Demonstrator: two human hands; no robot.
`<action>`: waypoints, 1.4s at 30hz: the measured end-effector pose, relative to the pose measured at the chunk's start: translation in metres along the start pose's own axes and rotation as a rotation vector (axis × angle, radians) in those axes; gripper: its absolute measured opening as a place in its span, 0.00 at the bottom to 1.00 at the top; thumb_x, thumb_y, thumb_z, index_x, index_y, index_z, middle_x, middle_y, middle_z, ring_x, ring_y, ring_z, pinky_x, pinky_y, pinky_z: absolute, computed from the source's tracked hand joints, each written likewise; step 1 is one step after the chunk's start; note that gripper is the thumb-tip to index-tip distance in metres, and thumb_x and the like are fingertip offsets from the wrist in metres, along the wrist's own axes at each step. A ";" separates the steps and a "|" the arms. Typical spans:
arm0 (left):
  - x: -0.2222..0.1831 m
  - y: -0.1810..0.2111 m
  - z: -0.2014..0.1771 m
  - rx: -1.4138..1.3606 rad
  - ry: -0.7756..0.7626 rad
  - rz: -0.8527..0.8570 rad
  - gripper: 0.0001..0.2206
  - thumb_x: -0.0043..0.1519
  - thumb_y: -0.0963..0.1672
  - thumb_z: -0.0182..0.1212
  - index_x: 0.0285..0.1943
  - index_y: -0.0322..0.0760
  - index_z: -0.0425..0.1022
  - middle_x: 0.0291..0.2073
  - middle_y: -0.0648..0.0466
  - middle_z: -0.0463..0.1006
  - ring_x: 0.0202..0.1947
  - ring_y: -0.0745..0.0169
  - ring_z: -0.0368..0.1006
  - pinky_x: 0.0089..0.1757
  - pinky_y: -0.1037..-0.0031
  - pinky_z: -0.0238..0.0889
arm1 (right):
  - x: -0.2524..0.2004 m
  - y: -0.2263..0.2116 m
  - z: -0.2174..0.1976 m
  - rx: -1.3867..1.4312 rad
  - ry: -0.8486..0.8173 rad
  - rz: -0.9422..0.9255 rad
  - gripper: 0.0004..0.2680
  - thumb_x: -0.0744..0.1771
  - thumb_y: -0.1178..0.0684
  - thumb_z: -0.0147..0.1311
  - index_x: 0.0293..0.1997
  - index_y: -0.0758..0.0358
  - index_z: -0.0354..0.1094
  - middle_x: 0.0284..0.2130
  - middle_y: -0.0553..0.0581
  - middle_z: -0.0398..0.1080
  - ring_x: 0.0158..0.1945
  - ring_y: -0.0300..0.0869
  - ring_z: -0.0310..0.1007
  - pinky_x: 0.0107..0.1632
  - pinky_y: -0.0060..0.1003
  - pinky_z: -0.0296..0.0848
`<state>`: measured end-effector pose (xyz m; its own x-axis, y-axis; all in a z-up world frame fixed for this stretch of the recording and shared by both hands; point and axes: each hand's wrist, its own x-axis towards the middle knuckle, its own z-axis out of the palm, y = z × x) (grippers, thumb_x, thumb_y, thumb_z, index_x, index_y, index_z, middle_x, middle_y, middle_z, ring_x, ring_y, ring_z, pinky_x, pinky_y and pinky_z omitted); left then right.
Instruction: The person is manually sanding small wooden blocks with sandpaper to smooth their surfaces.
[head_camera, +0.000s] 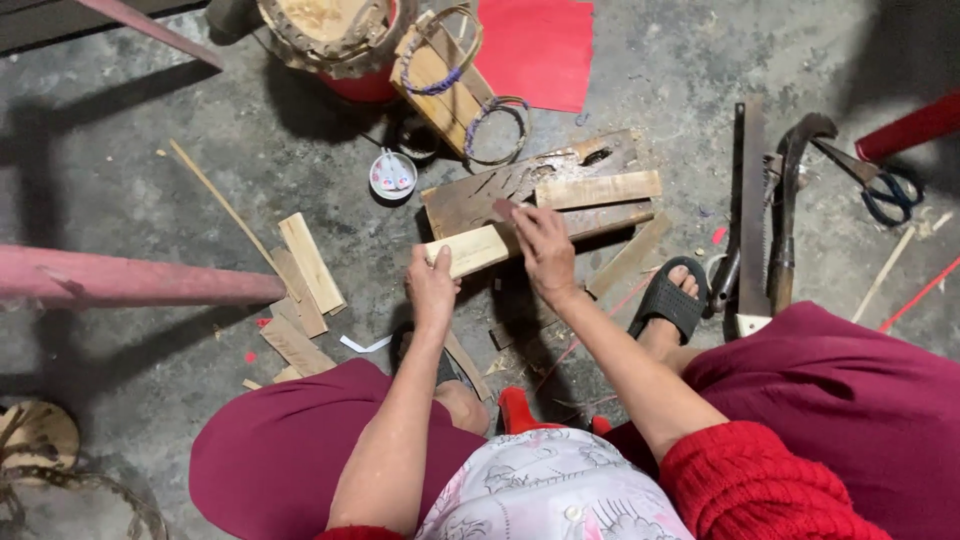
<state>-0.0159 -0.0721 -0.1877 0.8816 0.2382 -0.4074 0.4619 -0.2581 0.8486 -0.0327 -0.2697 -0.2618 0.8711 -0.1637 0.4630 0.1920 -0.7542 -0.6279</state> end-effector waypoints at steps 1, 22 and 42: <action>-0.002 -0.001 0.001 -0.002 0.010 -0.001 0.12 0.66 0.44 0.58 0.49 0.27 0.72 0.28 0.33 0.77 0.21 0.46 0.79 0.20 0.70 0.77 | -0.005 -0.006 0.002 0.007 -0.004 -0.006 0.13 0.68 0.58 0.59 0.58 0.51 0.75 0.50 0.53 0.73 0.57 0.49 0.71 0.62 0.41 0.69; 0.001 -0.015 0.025 -0.289 0.035 -0.062 0.19 0.71 0.45 0.47 0.62 0.18 0.61 0.47 0.26 0.69 0.37 0.27 0.78 0.30 0.57 0.82 | -0.020 -0.065 -0.021 0.226 -0.181 -0.133 0.18 0.71 0.61 0.36 0.70 0.60 0.60 0.66 0.63 0.65 0.69 0.56 0.63 0.71 0.50 0.61; 0.003 -0.010 0.023 -0.213 -0.011 0.015 0.12 0.71 0.43 0.46 0.53 0.25 0.65 0.41 0.29 0.73 0.32 0.31 0.80 0.27 0.64 0.82 | -0.025 -0.068 -0.001 0.219 -0.182 0.024 0.25 0.64 0.74 0.44 0.69 0.61 0.62 0.66 0.64 0.64 0.69 0.58 0.62 0.72 0.49 0.60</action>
<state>-0.0160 -0.0903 -0.2050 0.8898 0.2257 -0.3967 0.4187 -0.0579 0.9063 -0.0676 -0.2154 -0.2301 0.9398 -0.0479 0.3384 0.2459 -0.5929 -0.7668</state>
